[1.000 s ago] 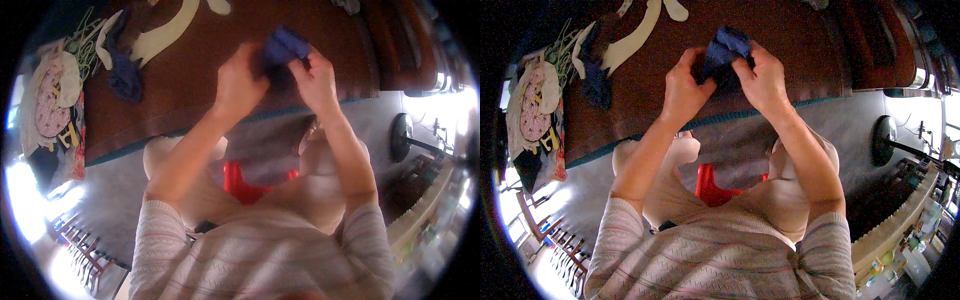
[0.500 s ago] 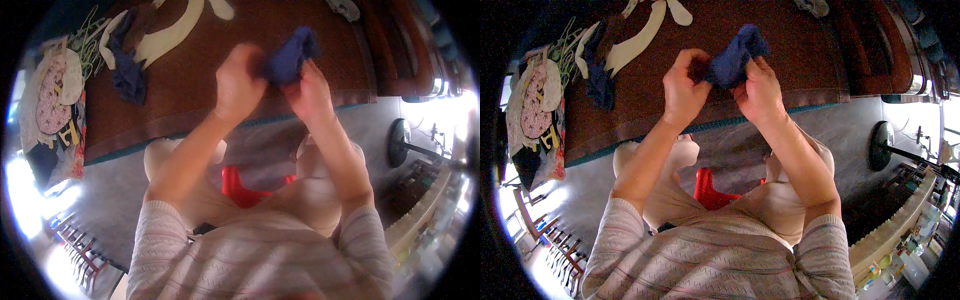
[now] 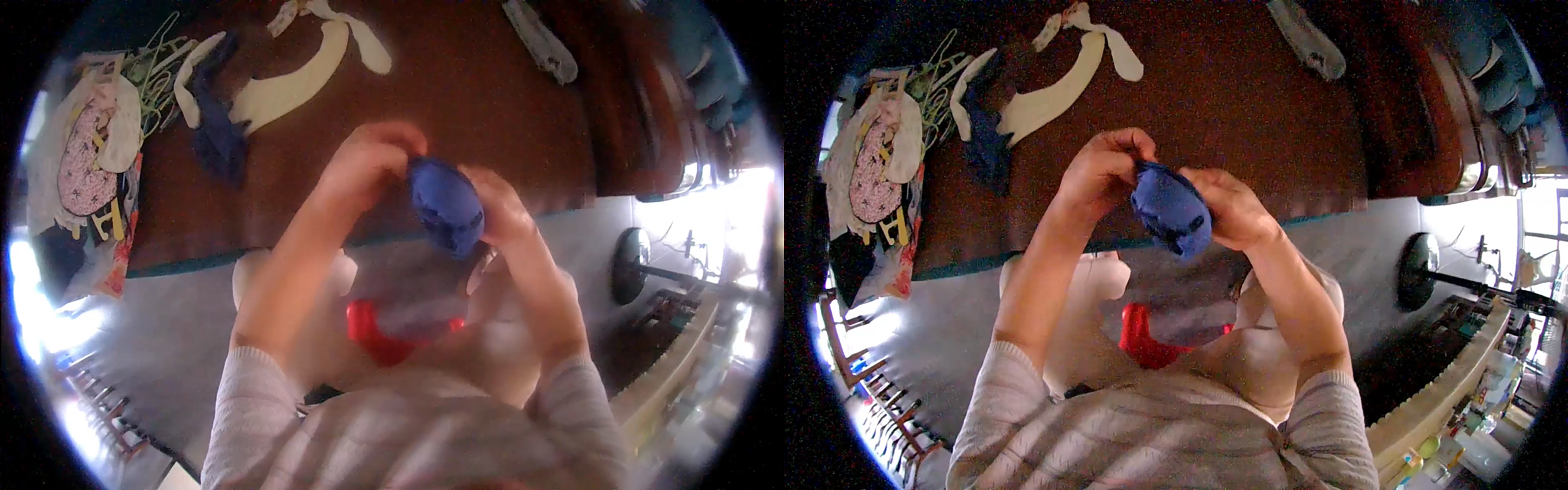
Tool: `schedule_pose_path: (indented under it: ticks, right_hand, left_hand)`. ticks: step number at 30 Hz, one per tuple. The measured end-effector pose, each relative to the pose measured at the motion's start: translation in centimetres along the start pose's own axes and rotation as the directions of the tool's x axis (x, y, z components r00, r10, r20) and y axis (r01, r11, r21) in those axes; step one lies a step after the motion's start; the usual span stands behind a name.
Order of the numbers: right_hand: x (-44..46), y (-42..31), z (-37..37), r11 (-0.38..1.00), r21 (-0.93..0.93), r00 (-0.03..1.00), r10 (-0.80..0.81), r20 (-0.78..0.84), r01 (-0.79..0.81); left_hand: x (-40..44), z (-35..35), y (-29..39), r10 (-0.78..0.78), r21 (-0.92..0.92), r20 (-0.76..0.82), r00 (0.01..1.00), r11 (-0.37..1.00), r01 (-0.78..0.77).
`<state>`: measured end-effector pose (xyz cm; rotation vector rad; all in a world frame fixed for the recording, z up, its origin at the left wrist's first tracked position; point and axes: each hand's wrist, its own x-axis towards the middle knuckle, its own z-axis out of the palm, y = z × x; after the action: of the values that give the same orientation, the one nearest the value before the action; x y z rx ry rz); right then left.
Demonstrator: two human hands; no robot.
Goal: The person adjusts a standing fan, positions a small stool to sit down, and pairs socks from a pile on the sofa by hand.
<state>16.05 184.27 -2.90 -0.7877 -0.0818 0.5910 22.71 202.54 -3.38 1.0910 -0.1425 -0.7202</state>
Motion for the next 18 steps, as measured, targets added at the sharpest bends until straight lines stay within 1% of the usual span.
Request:
schedule_pose_path:
  ticks: [1,4,5,8,9,10,11,12,13,14,15,16,17,18]
  right_hand:
    - [0.1,-0.5,0.0,0.996,0.093,0.998,0.018,-0.059,-0.012]
    - [0.1,-1.3,-0.1,0.991,0.106,0.979,-0.058,-0.196,0.079]
    - [0.3,-1.6,0.0,0.989,0.086,0.98,-0.104,-0.17,0.12]
    - [0.4,-2.8,-1.1,0.965,-0.151,0.884,-0.256,-0.392,0.212]
    - [1.1,-4.1,-0.8,0.96,-0.232,0.792,-0.261,-0.553,0.154]
    - [1.9,-5.2,-4.0,0.922,-0.375,0.768,-0.311,-0.559,0.1]
    - [3.1,-6.7,-4.1,0.882,-0.468,0.698,-0.374,-0.611,0.063]
    - [4.3,-8.0,-4.3,0.839,-0.543,0.686,-0.42,-0.595,0.043]
    - [5.3,-9.6,-4.5,0.791,-0.611,0.749,-0.424,-0.509,0.033]
    - [7.3,-10.7,-8.5,0.719,-0.695,0.683,-0.505,-0.527,-0.004]
    - [8.8,-12.0,-9.3,0.665,-0.743,0.661,-0.523,-0.538,-0.078]
    - [9.8,-13.3,-8.2,0.609,-0.77,0.665,-0.497,-0.557,-0.19]
    - [11.4,-14.2,-9.8,0.536,-0.817,0.647,-0.548,-0.53,-0.215]
    - [12.7,-15.0,-11.7,0.46,-0.855,0.634,-0.593,-0.496,-0.239]
  left_hand:
    - [0.0,-0.1,0.0,0.008,-0.1,-0.001,1.0,0.995,-0.008]
    - [-0.3,1.5,0.3,-0.051,-0.093,0.045,0.998,0.994,0.055]
    - [-0.4,1.7,0.0,-0.019,-0.025,0.053,0.998,0.999,0.02]
    - [0.6,0.8,-1.6,0.036,0.216,-0.007,0.999,0.976,-0.034]
    - [0.3,0.7,-0.7,0.064,0.395,-0.078,0.995,0.918,-0.028]
    - [0.2,0.4,0.0,0.135,0.41,-0.107,0.985,0.908,-0.08]
    - [0.1,-0.2,0.8,0.206,0.429,-0.137,0.969,0.894,-0.129]
    - [0.1,-0.8,1.5,0.277,0.452,-0.166,0.947,0.874,-0.176]
    - [0.1,-1.7,2.3,0.259,0.375,-0.233,0.937,0.913,-0.159]
    - [-0.1,-2.5,3.0,0.324,0.406,-0.274,0.905,0.892,-0.196]
    - [-0.3,-3.2,3.7,0.387,0.44,-0.313,0.867,0.869,-0.228]
    - [-0.5,-4.1,4.3,0.446,0.475,-0.35,0.824,0.842,-0.255]
    - [-0.6,-5.5,4.8,0.52,0.601,-0.348,0.78,0.762,-0.241]
    - [-0.9,-6.7,5.5,0.586,0.722,-0.373,0.719,0.67,-0.172]
